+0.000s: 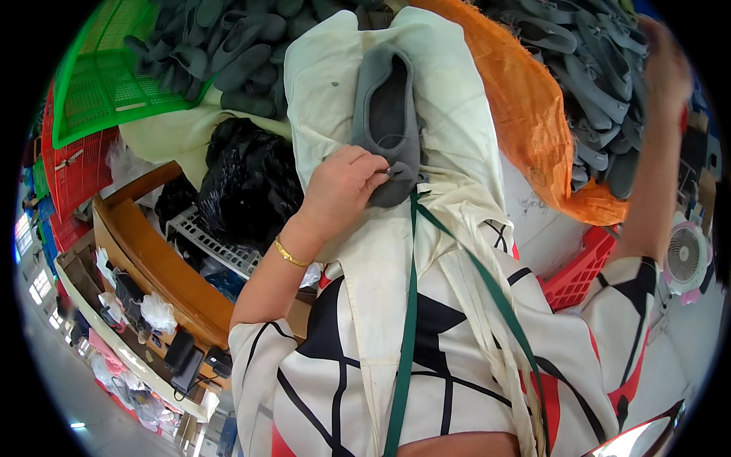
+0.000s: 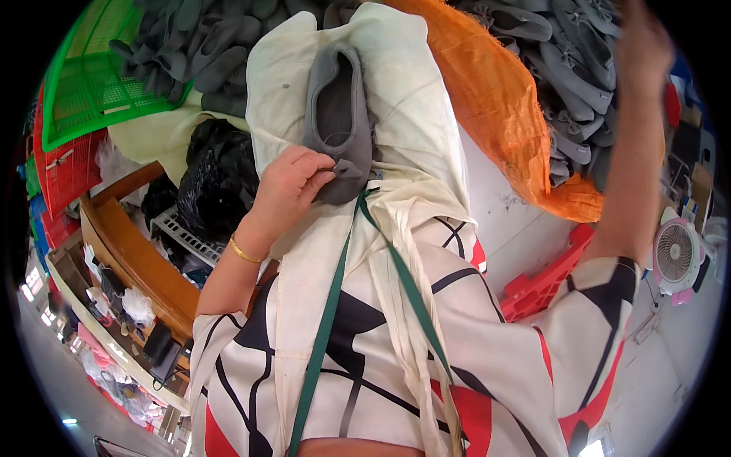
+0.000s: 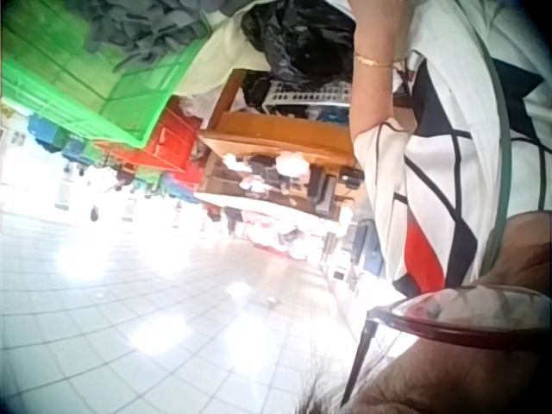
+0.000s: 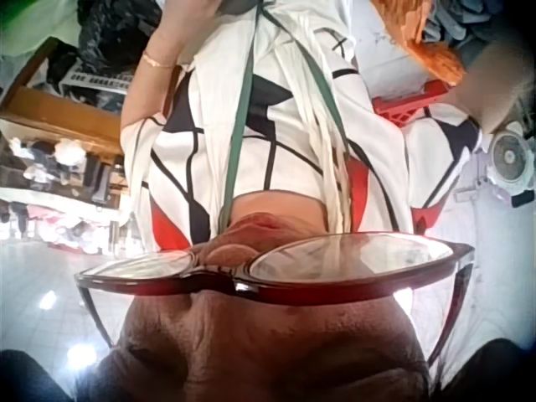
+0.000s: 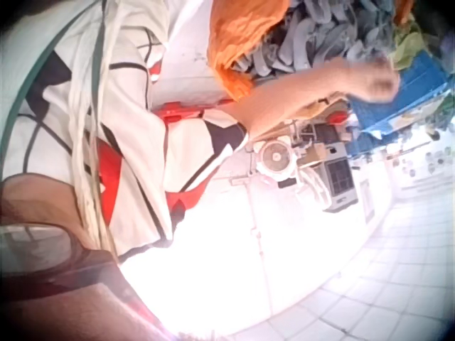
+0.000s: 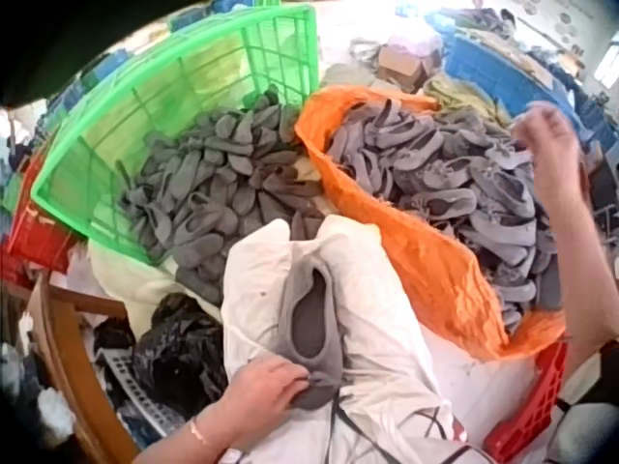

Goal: The person sews a decorative bow onto the toe of a gray slip-on shoe using a needle and thread. They repeatedly pull the thread through the fabric, tie knots, and trim excess thread. After finishing one shoe, they place it into an orange sack and pick up another shoe to continue the process.

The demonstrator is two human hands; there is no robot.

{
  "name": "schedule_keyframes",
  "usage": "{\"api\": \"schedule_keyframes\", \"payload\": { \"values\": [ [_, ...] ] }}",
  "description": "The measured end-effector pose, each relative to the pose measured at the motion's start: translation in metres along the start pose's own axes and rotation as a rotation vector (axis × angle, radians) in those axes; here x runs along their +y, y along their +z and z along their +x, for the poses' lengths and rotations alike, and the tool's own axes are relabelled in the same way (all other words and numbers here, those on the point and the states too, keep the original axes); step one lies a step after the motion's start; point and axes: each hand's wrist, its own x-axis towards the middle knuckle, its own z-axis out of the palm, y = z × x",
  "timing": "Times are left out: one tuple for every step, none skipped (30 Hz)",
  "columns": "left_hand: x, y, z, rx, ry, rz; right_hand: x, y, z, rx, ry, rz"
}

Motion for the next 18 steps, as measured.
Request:
{"api": "schedule_keyframes", "payload": {
  "values": [
    [0.001, 0.001, -0.002, 0.007, -0.028, 0.0, -0.014, 0.031, -0.026, -0.155, 0.189, 0.486],
    [0.002, 0.001, -0.003, 0.015, -0.045, -0.006, -0.031, 0.06, -0.051, -0.237, 0.418, 0.808],
    [0.003, 0.001, -0.007, 0.033, -0.086, 0.003, -0.045, 0.08, -0.086, -0.515, 0.43, 0.494],
    [0.004, 0.001, -0.005, 0.054, -0.086, 0.006, -0.06, 0.103, -0.113, -0.617, 0.532, 0.606],
    [0.003, 0.001, -0.007, 0.085, -0.1, 0.013, -0.113, 0.114, -0.13, -0.777, 0.623, 0.627],
    [0.005, 0.002, -0.006, 0.102, -0.106, 0.018, -0.133, 0.121, -0.143, -1.0, 0.661, 0.605],
    [0.005, 0.001, -0.006, 0.116, -0.107, 0.042, -0.148, 0.134, -0.163, -1.042, 0.65, 0.647],
    [0.006, 0.001, -0.005, 0.124, -0.101, 0.063, -0.152, 0.141, -0.178, -1.112, 0.581, 0.666],
    [0.007, 0.001, -0.008, 0.139, -0.11, 0.093, -0.156, 0.145, -0.189, -1.129, 0.473, 0.646],
    [0.007, 0.001, -0.01, 0.142, -0.12, 0.094, -0.16, 0.146, -0.198, -1.139, 0.369, 0.619],
    [0.006, 0.002, -0.013, 0.143, -0.129, 0.094, -0.163, 0.145, -0.204, -1.147, 0.265, 0.591],
    [0.005, 0.003, -0.015, 0.144, -0.137, 0.093, -0.167, 0.141, -0.207, -1.177, 0.263, 0.567],
    [0.004, 0.005, -0.016, 0.167, -0.156, 0.059, -0.17, 0.135, -0.209, -1.208, 0.259, 0.543],
    [0.003, 0.007, -0.018, 0.188, -0.175, 0.024, -0.173, 0.129, -0.212, -1.239, 0.256, 0.518],
    [0.002, 0.009, -0.019, 0.209, -0.193, -0.011, -0.174, 0.125, -0.216, -1.214, 0.195, 0.468],
    [0.002, 0.01, -0.02, 0.228, -0.209, -0.043, -0.174, 0.121, -0.221, -1.187, 0.132, 0.419],
    [0.003, 0.012, -0.021, 0.247, -0.225, -0.075, -0.174, 0.118, -0.225, -1.158, 0.071, 0.37],
    [0.003, 0.014, -0.021, 0.265, -0.24, -0.107, -0.175, 0.116, -0.224, -1.154, 0.059, 0.382]
  ]
}}
